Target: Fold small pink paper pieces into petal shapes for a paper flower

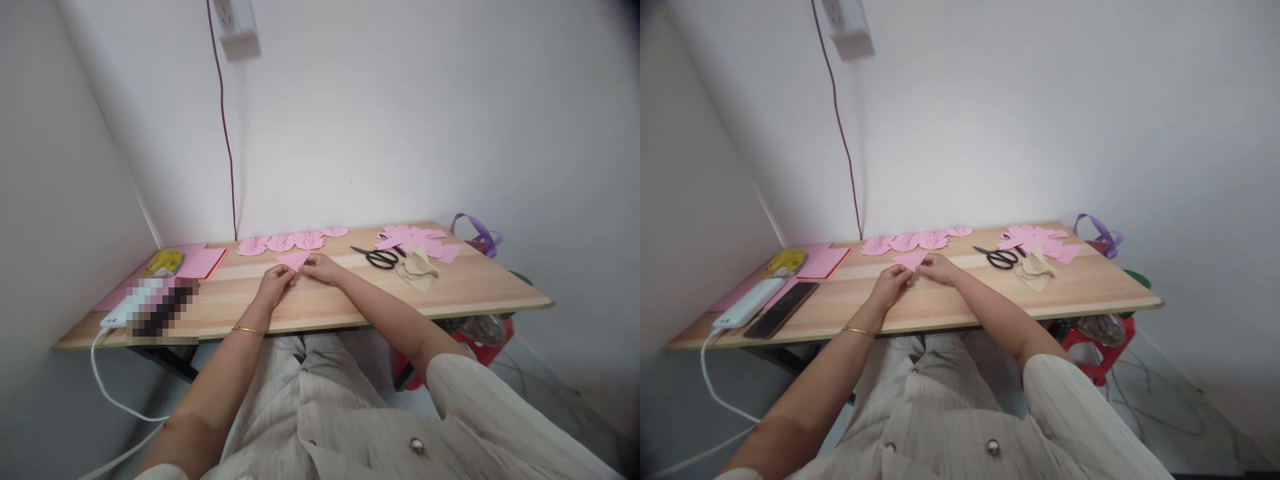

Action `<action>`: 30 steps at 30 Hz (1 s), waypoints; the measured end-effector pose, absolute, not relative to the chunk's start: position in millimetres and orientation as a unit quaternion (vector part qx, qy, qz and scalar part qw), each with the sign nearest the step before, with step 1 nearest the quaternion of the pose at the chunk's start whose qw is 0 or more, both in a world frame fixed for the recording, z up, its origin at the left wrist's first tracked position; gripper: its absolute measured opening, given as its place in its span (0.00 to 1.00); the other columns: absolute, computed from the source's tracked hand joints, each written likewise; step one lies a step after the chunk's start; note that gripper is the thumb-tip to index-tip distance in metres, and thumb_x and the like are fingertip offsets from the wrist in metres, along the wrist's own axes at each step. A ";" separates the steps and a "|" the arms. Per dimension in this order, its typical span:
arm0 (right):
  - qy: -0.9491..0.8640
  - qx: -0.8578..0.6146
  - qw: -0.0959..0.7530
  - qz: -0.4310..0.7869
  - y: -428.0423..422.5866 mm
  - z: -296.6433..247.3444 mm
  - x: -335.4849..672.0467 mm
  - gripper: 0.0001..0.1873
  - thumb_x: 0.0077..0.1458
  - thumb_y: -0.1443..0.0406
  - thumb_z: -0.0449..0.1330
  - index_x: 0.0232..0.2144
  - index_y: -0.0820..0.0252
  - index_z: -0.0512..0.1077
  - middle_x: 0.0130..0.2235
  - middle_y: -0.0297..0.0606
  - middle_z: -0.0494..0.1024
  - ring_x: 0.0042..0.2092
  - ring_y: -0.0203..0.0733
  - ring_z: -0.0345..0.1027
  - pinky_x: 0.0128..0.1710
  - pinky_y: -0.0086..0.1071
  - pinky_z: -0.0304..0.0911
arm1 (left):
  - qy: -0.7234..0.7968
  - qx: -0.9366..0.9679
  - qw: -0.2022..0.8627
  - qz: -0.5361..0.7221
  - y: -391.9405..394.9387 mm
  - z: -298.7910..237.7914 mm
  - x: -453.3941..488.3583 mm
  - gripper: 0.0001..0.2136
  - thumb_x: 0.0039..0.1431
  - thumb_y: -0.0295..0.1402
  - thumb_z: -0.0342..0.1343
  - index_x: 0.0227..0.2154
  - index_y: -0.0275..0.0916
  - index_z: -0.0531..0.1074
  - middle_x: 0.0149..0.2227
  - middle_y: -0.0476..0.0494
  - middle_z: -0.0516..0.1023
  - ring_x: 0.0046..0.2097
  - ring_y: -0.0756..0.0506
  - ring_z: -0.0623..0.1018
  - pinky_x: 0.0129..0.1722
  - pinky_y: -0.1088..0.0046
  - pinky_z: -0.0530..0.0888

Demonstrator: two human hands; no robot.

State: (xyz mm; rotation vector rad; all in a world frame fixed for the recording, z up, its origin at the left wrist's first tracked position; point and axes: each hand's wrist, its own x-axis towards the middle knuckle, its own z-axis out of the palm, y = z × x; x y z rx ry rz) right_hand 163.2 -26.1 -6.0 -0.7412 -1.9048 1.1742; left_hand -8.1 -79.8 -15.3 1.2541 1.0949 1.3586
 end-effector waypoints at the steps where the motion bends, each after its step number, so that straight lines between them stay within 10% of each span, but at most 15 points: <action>1: -0.748 -0.291 0.380 0.460 -26.6 -5.8 162.9 0.15 0.47 0.62 0.60 0.36 0.67 0.75 0.32 0.36 0.76 0.33 0.36 0.65 0.37 0.30 0.60 | 0.448 0.514 0.476 0.556 -79.8 -15.3 -7.9 0.12 0.40 0.37 0.65 0.21 0.36 0.69 0.17 0.50 0.69 0.21 0.53 0.66 0.24 0.78 0.61; 30: -0.820 -0.184 0.316 0.441 -26.5 -5.0 160.4 0.19 0.54 0.60 0.57 0.45 0.64 0.74 0.43 0.40 0.78 0.45 0.44 0.69 0.48 0.36 0.62 | 0.471 0.512 0.436 0.571 -77.6 -17.7 -6.5 0.10 0.38 0.34 0.64 0.19 0.36 0.69 0.17 0.51 0.69 0.21 0.53 0.66 0.23 0.77 0.61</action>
